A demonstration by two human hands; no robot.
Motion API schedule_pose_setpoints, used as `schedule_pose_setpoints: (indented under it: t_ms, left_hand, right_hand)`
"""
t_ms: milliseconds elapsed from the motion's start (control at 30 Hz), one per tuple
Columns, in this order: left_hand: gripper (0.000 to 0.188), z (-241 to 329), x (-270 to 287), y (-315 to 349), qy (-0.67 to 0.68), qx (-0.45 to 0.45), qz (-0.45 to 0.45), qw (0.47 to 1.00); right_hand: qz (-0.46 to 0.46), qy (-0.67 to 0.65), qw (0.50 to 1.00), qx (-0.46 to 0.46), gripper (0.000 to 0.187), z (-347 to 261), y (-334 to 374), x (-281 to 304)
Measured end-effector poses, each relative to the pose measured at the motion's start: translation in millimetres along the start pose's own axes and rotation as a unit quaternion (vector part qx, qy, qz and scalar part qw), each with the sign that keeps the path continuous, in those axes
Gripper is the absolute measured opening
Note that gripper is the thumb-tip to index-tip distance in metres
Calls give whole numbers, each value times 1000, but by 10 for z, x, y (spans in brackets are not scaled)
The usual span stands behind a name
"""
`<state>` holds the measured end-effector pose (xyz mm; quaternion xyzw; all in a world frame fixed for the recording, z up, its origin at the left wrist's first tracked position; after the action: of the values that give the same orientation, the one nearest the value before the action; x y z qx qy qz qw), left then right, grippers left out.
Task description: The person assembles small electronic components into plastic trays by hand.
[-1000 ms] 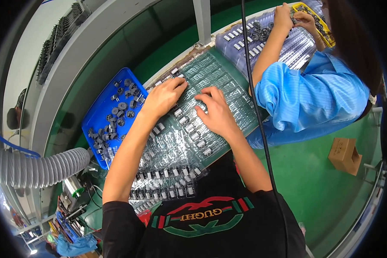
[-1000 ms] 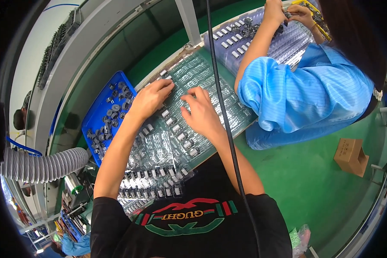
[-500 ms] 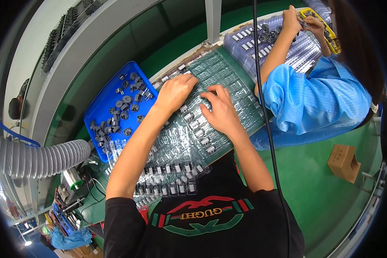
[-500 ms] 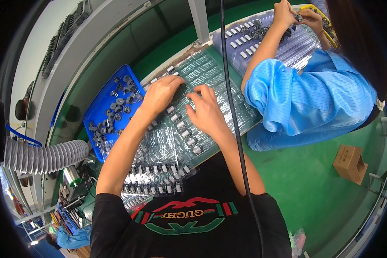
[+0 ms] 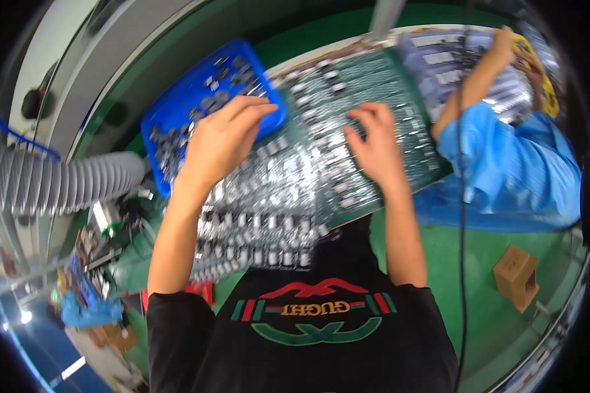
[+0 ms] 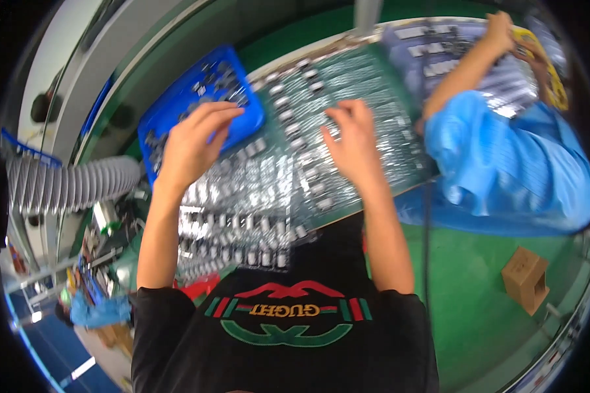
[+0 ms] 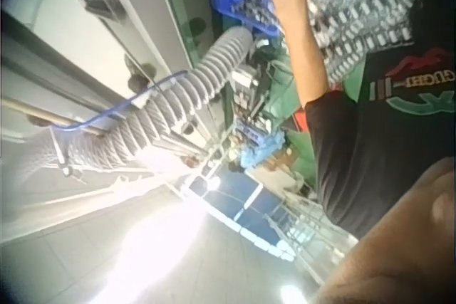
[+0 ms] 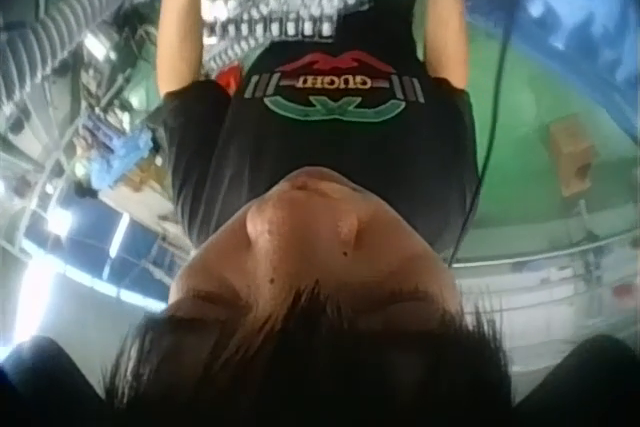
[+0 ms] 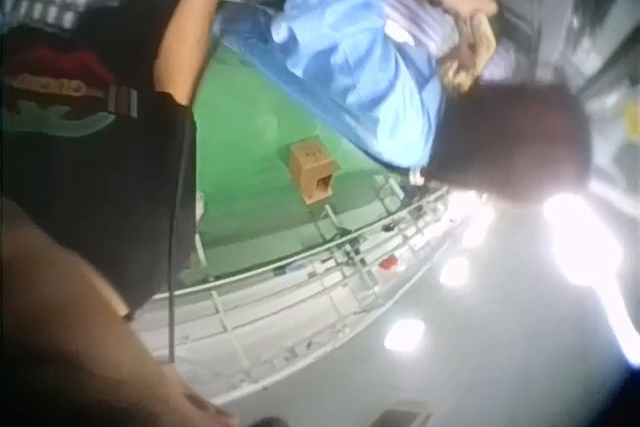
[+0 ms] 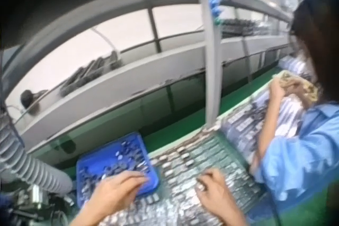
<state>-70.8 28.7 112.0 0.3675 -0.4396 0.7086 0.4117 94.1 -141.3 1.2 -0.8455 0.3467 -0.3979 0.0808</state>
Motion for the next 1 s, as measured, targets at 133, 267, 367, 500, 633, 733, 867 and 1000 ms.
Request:
schedule_pose_setpoints:
  t_ms: [133,267,367,500,633,733,867,1000]
  left_hand:
    - [15,-261,619,815,6,122,-60,991]
    - [13,-348,778,1627,-65,236,-147,958]
    - [26,-224,669,1845,-109,194,-133,966]
    - [31,-220,377,1923,-161,148,-149,964]
    - [34,-326,259,1970,-157,144,-114,970]
    - [35,-390,203,1982,-134,151,-103,974]
    - [38,-381,215,1990,-157,116,-34,980]
    - [41,-357,255,2020,-168,109,-7,980]
  right_hand:
    - [-10,28,999,-21,30,31,-8,102]
    - [-38,50,997,-39,28,53,-15,48]
    - [-40,59,997,-41,28,43,-31,45]
    - [-50,60,996,-52,28,42,-25,24]
    - [-50,71,995,-40,28,36,-8,8]
    - [-51,63,995,-52,29,42,2,22]
    - [-50,65,995,-49,29,37,0,43]
    - [-47,69,996,-40,29,30,-21,44]
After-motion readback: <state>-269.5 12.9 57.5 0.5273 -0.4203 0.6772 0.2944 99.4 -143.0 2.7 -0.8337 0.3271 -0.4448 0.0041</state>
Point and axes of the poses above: each hand's wrist, its own y-axis away from the middle knuckle, its own x-axis out of the back of the hand, z = x × y, the point moved 6 cm from there along -y, towards the middle knuckle, and after that the axes turned 8 degrees about x, right-handed, at the moved point
